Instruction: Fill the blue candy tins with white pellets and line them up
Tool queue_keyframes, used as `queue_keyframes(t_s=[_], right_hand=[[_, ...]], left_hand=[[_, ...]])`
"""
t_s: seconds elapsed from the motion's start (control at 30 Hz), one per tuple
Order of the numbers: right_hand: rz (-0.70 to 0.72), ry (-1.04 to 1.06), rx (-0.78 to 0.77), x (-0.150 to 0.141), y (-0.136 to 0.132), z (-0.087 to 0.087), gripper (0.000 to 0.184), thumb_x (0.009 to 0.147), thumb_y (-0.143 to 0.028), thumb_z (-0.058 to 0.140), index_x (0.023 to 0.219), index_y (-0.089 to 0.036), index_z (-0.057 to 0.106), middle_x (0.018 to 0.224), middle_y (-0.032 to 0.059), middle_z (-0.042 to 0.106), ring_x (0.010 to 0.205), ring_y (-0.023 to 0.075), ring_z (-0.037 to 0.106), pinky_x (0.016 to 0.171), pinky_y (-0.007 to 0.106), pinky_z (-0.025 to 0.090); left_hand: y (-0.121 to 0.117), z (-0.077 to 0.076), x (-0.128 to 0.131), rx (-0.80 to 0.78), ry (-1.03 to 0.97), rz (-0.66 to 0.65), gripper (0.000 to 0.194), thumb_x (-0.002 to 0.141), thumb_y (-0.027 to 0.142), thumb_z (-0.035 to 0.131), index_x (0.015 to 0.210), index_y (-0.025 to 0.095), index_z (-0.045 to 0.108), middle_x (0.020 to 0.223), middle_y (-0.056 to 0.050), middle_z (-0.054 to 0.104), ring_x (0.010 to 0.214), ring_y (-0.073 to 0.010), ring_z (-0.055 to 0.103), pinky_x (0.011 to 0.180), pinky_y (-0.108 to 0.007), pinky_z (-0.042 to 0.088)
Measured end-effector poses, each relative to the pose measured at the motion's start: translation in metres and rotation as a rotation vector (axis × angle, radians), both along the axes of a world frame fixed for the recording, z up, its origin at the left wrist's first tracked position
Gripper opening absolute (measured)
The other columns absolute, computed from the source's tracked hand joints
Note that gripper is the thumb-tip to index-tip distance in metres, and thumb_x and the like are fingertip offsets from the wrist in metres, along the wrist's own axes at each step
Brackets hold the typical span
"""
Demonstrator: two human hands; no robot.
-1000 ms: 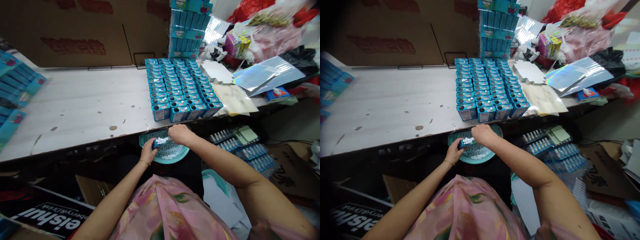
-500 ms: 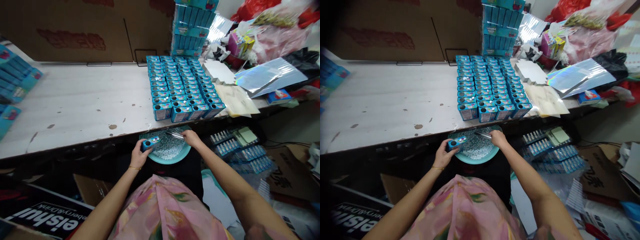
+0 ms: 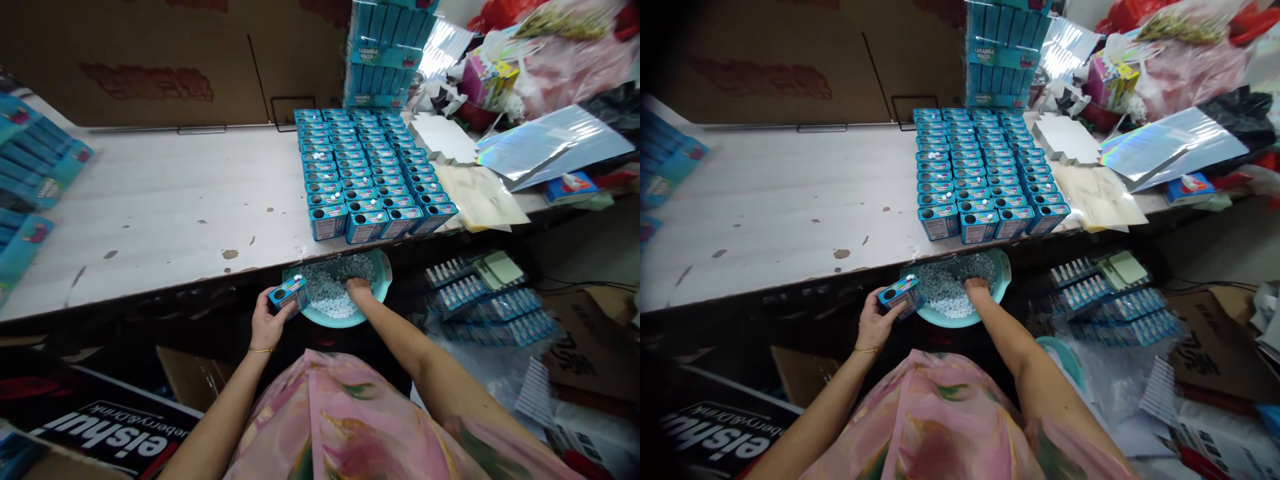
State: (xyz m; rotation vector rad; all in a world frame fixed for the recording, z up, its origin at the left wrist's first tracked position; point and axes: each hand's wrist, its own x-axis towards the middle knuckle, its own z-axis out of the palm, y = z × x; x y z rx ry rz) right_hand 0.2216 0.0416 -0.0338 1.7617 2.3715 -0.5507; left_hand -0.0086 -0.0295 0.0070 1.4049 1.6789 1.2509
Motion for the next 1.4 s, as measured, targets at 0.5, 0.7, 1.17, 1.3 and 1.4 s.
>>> queue_keyframes(t_s=[0.5, 0.7, 1.17, 1.3, 1.4], right_hand=[[-0.191, 0.466, -0.384, 0.037, -0.005, 0.031, 0.044, 0.063, -0.006, 0.048, 0.104, -0.015, 0.061, 0.081, 0.0016, 0.068, 0.06, 0.0086, 0.056, 0.052, 0.015, 0.041], [-0.194, 0.708, -0.381, 0.055, 0.003, 0.091, 0.04, 0.058, -0.007, 0.049, 0.093, -0.013, 0.067, 0.061, -0.0012, 0.064, 0.049, 0.0073, 0.049, 0.047, 0.017, 0.038], [0.206, -0.051, -0.034, -0.004, 0.011, 0.176, 0.029, 0.066, -0.016, 0.048, 0.086, -0.019, 0.069, 0.09, 0.0082, 0.066, 0.086, 0.0221, 0.059, 0.069, 0.027, 0.042], [0.207, -0.183, 0.019, -0.018, 0.0, 0.184, 0.033, 0.069, -0.017, 0.045, 0.096, -0.018, 0.064, 0.096, 0.0124, 0.064, 0.087, 0.0241, 0.059, 0.069, 0.032, 0.044], [0.212, -0.187, 0.056, -0.015, -0.006, 0.183, 0.032, 0.072, -0.017, 0.043, 0.096, -0.018, 0.064, 0.092, 0.0123, 0.064, 0.085, 0.0225, 0.059, 0.069, 0.031, 0.044]], left_hand=[[0.02, -0.002, 0.002, 0.048, 0.009, -0.009, 0.044, 0.06, 0.033, 0.063, 0.098, 0.019, 0.048, 0.09, -0.002, 0.054, 0.082, -0.0159, 0.054, 0.078, -0.032, 0.043], [0.034, -0.002, 0.019, 0.056, 0.113, -0.117, 0.04, 0.061, 0.03, 0.061, 0.098, 0.019, 0.048, 0.09, -0.001, 0.056, 0.084, -0.0169, 0.053, 0.079, -0.031, 0.042], [0.041, -0.019, 0.049, 0.096, 0.316, -0.318, 0.035, 0.065, 0.017, 0.051, 0.1, 0.017, 0.051, 0.101, -0.007, 0.056, 0.096, -0.0212, 0.051, 0.086, -0.036, 0.04], [0.043, -0.022, 0.051, 0.097, 0.326, -0.323, 0.037, 0.063, 0.015, 0.051, 0.101, 0.016, 0.052, 0.102, -0.008, 0.056, 0.097, -0.0219, 0.051, 0.087, -0.036, 0.04], [0.045, -0.025, 0.051, 0.098, 0.325, -0.337, 0.038, 0.063, 0.015, 0.051, 0.101, 0.018, 0.051, 0.102, -0.007, 0.056, 0.097, -0.0217, 0.051, 0.088, -0.036, 0.039]])
